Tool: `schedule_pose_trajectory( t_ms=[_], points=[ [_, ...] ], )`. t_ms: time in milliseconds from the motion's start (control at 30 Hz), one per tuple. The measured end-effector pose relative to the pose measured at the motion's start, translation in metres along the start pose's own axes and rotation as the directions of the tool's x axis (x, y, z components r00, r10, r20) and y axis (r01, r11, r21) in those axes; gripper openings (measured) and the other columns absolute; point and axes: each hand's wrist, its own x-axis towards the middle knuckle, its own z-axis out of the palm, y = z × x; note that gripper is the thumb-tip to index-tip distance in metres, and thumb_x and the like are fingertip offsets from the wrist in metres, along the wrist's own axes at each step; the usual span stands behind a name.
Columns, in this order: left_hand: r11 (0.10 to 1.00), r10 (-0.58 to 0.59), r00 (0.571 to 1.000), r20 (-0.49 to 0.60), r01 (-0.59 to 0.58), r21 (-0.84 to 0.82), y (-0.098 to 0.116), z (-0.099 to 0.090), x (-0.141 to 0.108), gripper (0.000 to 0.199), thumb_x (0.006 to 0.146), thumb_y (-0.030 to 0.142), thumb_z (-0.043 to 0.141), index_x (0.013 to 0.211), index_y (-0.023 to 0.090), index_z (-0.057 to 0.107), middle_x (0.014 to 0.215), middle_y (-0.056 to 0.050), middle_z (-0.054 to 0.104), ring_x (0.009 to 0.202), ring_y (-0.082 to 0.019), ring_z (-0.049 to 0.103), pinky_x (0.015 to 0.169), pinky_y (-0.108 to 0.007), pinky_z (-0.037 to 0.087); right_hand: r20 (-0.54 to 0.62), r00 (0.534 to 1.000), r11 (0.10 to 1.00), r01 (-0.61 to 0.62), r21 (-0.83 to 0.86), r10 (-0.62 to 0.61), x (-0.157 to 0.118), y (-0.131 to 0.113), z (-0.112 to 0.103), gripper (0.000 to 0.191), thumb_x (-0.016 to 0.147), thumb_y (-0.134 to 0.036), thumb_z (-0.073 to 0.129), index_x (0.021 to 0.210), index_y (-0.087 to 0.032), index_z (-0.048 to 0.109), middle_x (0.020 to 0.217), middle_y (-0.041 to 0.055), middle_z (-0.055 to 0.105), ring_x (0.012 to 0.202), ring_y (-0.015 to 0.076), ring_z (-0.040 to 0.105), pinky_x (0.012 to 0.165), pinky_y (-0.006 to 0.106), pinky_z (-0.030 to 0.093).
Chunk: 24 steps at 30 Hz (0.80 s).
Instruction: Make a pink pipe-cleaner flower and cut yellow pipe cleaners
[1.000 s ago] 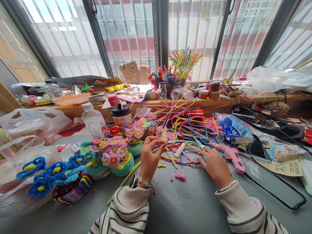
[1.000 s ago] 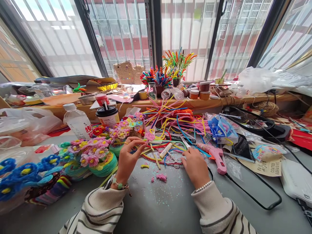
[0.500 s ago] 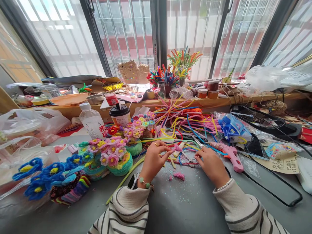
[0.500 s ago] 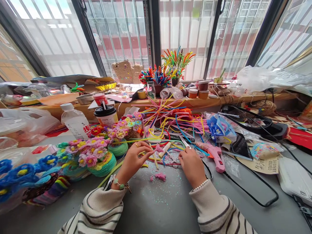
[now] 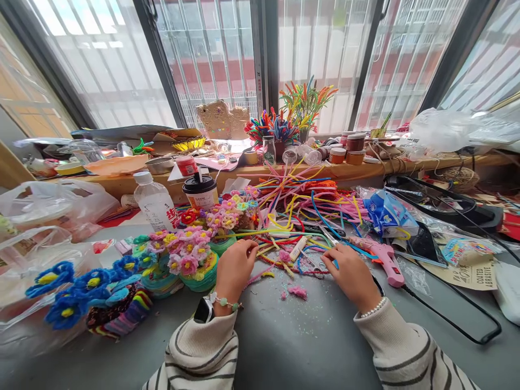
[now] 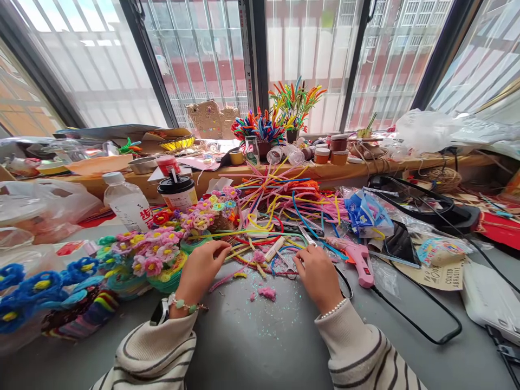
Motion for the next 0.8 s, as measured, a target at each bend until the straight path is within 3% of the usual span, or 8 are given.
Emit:
schedule_pose_trajectory(
  t_ms=[133,233,333,533,633,800],
  points=[
    [0.988,-0.086,0.995,-0.048,0.092,0.121,0.0,-0.036,-0.013,0.024,0.076,0.032,0.039,0.079,0.023,0.06,0.082,-0.003,0.064,0.075,-0.019,0.057,0.062,-0.027,0.039,-0.024,0.999,0.999,0.038,0.024,-0.037,-0.001,-0.004,0.0,0.022,0.081,-0.028,0.041,0.071,-0.018,0.058,0.071,0.004,0.054,0.073,0.0178,0.049,0.065,0.028,0.036],
    [0.976,-0.135,0.988,0.079,0.118,0.186,-0.006,-0.06,-0.024,0.022,0.073,0.032,0.043,0.082,0.024,0.061,0.08,-0.003,0.065,0.071,-0.019,0.058,0.06,-0.027,0.039,-0.04,0.997,0.997,0.065,0.033,-0.064,-0.002,-0.005,0.001,0.023,0.081,-0.029,0.04,0.071,-0.018,0.058,0.071,0.004,0.054,0.071,0.0174,0.049,0.064,0.028,0.036],
    [0.969,-0.158,0.951,0.266,0.098,0.226,-0.014,-0.067,-0.033,0.024,0.068,0.021,0.048,0.089,0.023,0.06,0.079,-0.003,0.066,0.072,-0.02,0.059,0.061,-0.026,0.04,-0.045,0.997,0.997,0.06,0.049,-0.057,-0.001,-0.002,0.002,0.024,0.082,-0.028,0.039,0.071,-0.017,0.057,0.07,0.0042,0.054,0.071,0.0172,0.049,0.063,0.027,0.036],
    [0.963,-0.13,0.9,0.416,0.014,0.271,-0.002,-0.051,-0.04,0.033,0.066,0.014,0.052,0.098,0.017,0.057,0.094,-0.011,0.062,0.084,-0.024,0.057,0.071,-0.032,0.041,-0.163,0.986,0.999,-0.045,0.013,0.046,0.004,0.013,-0.007,0.022,0.081,-0.026,0.04,0.07,-0.016,0.056,0.069,0.005,0.054,0.07,0.0182,0.049,0.064,0.028,0.036],
    [0.965,0.01,0.919,0.395,-0.112,0.238,0.014,-0.036,-0.032,0.031,0.068,0.008,0.046,0.095,0.018,0.058,0.096,-0.011,0.061,0.088,-0.023,0.056,0.075,-0.033,0.04,-0.236,0.968,0.995,-0.094,-0.043,0.081,0.006,0.022,-0.01,0.022,0.081,-0.026,0.039,0.071,-0.015,0.056,0.069,0.0056,0.054,0.07,0.0188,0.048,0.064,0.029,0.035],
    [0.925,0.278,0.912,0.301,-0.338,0.172,0.039,-0.007,0.0,0.032,0.072,0.004,0.039,0.096,0.019,0.054,0.1,-0.01,0.056,0.096,-0.019,0.052,0.078,-0.029,0.04,-0.279,0.956,0.992,-0.109,-0.058,0.089,0.007,0.029,-0.009,0.022,0.081,-0.026,0.039,0.071,-0.016,0.056,0.069,0.0054,0.053,0.068,0.0186,0.047,0.063,0.029,0.034]
  ],
)
